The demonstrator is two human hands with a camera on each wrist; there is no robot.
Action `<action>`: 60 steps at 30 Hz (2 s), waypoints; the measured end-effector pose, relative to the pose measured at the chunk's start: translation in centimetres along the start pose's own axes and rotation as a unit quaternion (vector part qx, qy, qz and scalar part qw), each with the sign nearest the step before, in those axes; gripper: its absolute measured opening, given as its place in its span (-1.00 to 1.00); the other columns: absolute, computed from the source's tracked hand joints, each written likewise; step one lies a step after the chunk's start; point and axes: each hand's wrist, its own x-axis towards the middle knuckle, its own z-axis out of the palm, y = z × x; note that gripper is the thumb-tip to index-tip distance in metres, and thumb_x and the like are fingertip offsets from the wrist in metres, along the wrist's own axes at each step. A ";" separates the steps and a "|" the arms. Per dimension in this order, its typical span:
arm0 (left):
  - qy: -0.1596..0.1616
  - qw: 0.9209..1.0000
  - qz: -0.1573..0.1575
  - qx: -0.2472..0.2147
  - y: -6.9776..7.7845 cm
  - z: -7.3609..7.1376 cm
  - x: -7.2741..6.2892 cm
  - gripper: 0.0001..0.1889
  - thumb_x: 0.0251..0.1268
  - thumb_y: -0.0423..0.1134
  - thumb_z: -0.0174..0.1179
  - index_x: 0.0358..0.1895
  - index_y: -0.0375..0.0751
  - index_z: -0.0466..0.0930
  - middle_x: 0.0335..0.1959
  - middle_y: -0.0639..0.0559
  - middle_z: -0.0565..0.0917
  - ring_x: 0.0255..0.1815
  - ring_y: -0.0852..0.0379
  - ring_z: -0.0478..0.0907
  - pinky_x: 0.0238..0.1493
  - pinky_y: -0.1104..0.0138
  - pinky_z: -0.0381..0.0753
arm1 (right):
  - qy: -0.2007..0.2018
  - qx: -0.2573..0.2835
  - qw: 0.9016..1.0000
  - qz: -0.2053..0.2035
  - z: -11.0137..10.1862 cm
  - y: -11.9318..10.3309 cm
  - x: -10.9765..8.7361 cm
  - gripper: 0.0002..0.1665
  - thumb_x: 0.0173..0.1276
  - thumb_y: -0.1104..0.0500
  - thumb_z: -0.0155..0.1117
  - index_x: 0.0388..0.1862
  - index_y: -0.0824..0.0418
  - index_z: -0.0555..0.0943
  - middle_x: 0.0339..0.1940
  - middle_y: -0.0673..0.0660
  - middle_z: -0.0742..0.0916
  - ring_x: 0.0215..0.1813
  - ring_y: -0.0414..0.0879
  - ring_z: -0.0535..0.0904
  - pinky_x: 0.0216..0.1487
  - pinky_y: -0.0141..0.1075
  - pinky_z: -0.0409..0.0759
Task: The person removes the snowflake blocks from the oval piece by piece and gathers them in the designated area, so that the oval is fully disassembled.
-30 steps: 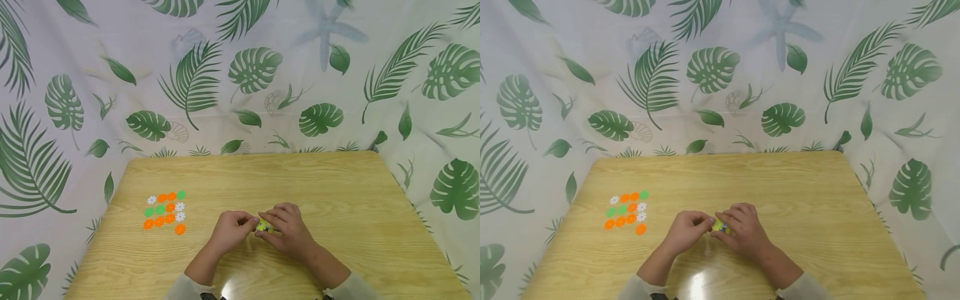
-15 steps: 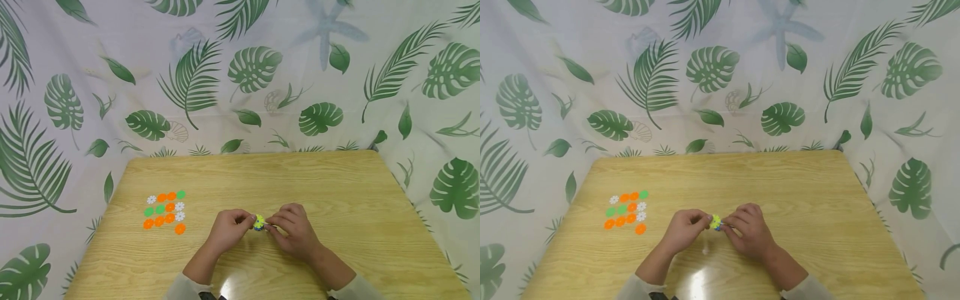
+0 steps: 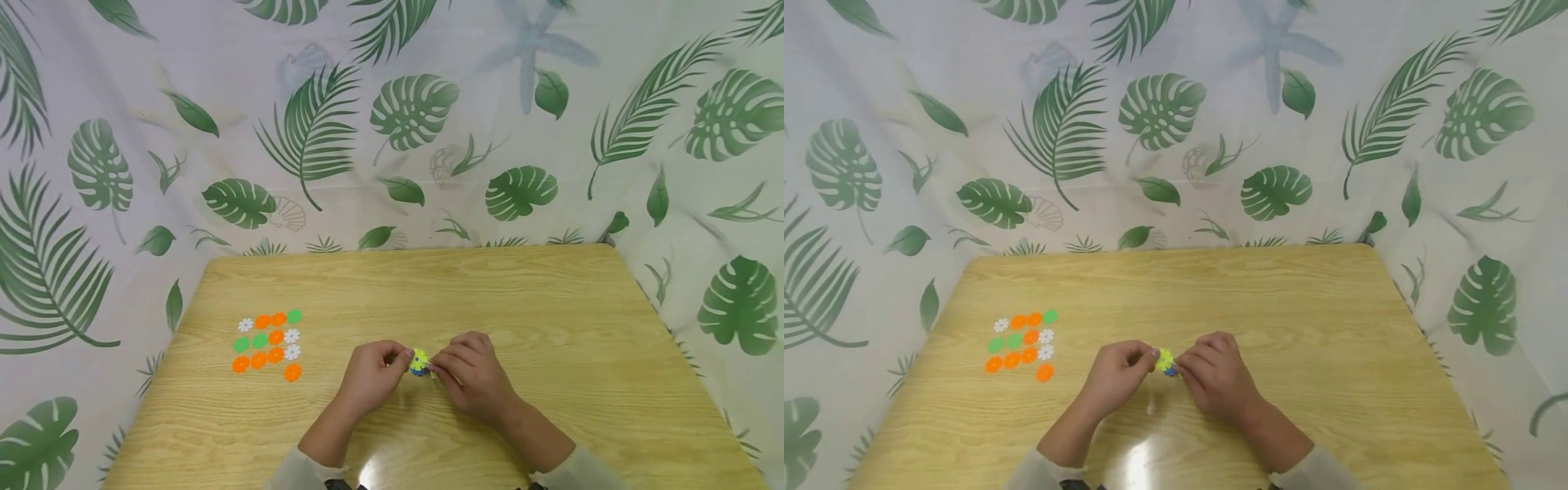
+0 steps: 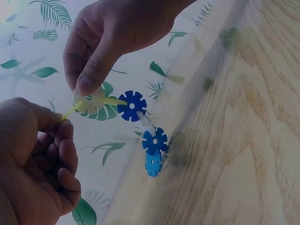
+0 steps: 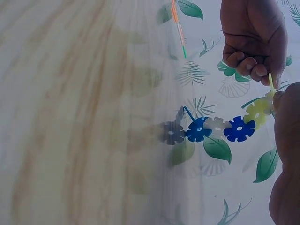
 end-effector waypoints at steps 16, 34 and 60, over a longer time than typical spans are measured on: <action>0.109 0.990 -0.086 -0.019 -2.4 -8.4 -0.5 -0.70 0.56 0.03 0.21 -0.20 -0.08 0.78 -0.37 0.05 0.71 -0.39 -0.06 0.52 -0.46 0.30 0.46 | 0.046 -0.008 0.999 0.022 -1.2 1.6 -1.4 -0.70 0.55 0.09 0.30 -0.33 0.25 0.77 -0.39 0.06 0.79 -0.26 0.07 0.59 -0.09 0.01 0.43; 0.160 0.967 -0.197 0.025 -7.5 -13.9 -5.8 -0.56 0.53 0.14 0.20 0.01 -0.18 0.76 -0.10 -0.08 0.76 -0.09 -0.04 0.65 -0.13 0.25 0.61 | 0.044 0.009 0.999 0.025 -1.2 1.7 -1.3 -0.75 0.51 0.10 0.35 -0.31 0.23 0.79 -0.38 0.05 0.79 -0.27 0.06 0.58 -0.05 -0.02 0.42; 0.152 0.943 -0.254 0.152 -11.6 -16.1 -8.4 -0.48 0.50 0.12 0.22 0.04 -0.36 0.76 -0.11 -0.16 0.79 -0.05 -0.11 0.66 -0.06 0.06 0.59 | 0.043 0.014 0.999 0.026 -1.4 1.6 -1.6 -0.74 0.51 0.10 0.35 -0.33 0.22 0.78 -0.40 0.04 0.79 -0.27 0.05 0.59 -0.07 -0.02 0.40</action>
